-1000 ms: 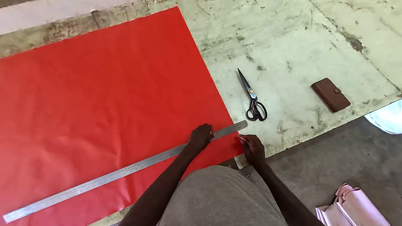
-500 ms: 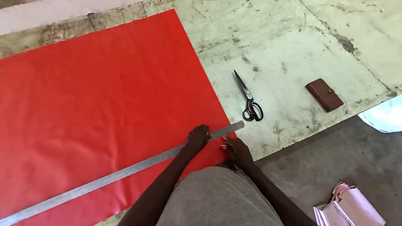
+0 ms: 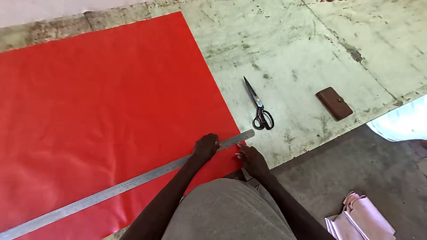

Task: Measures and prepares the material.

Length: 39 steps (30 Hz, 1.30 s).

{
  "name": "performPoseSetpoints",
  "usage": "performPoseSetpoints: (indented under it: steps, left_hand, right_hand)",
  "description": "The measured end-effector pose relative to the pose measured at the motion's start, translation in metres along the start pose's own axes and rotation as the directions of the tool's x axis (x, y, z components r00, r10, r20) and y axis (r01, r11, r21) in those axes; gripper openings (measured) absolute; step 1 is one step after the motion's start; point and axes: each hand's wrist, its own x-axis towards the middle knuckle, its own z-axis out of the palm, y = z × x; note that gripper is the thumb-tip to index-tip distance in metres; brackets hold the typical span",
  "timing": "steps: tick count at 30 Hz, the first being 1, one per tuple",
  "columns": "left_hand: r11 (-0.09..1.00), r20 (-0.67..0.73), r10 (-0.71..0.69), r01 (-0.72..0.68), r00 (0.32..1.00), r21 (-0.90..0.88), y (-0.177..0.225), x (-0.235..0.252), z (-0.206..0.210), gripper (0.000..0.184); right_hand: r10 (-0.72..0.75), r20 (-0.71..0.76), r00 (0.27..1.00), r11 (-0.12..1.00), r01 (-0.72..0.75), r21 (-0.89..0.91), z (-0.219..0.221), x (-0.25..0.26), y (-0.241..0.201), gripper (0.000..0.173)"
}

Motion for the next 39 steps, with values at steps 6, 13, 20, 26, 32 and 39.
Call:
performPoseSetpoints:
  steps: [6,13,20,26,32,39]
  left_hand:
    - [1.0,-0.006,0.012,-0.012,1.0,-0.003,0.0,-0.002,-0.001,0.031]
    - [1.0,-0.015,0.002,-0.002,1.0,-0.008,0.004,-0.005,-0.004,0.032]
    - [1.0,-0.015,-0.001,0.001,1.0,-0.016,0.001,-0.001,-0.001,0.032]
    - [0.999,-0.091,0.035,-0.035,0.995,0.0,-0.001,-0.003,0.006,0.031]
    - [0.999,-0.092,0.021,-0.016,0.996,0.048,-0.001,-0.002,0.009,0.034]
    - [0.986,-0.186,0.063,-0.032,0.981,0.166,0.014,-0.017,0.014,0.029]
  right_hand:
    - [0.042,0.03,0.999,0.999,-0.042,-0.002,-0.008,0.001,-0.002,0.027]
    - [0.076,-0.024,0.997,0.997,-0.076,-0.007,-0.018,0.0,0.003,0.025]
    - [0.21,-0.187,0.96,0.962,-0.168,0.215,-0.028,-0.003,0.042,0.024]
    - [0.236,-0.377,0.896,0.971,-0.231,0.06,-0.049,0.004,0.082,0.027]
    - [0.13,-0.414,0.901,0.977,-0.189,-0.104,-0.057,0.013,0.109,0.021]
    - [-0.044,-0.429,0.902,0.992,-0.012,-0.127,-0.034,0.017,0.067,0.017]
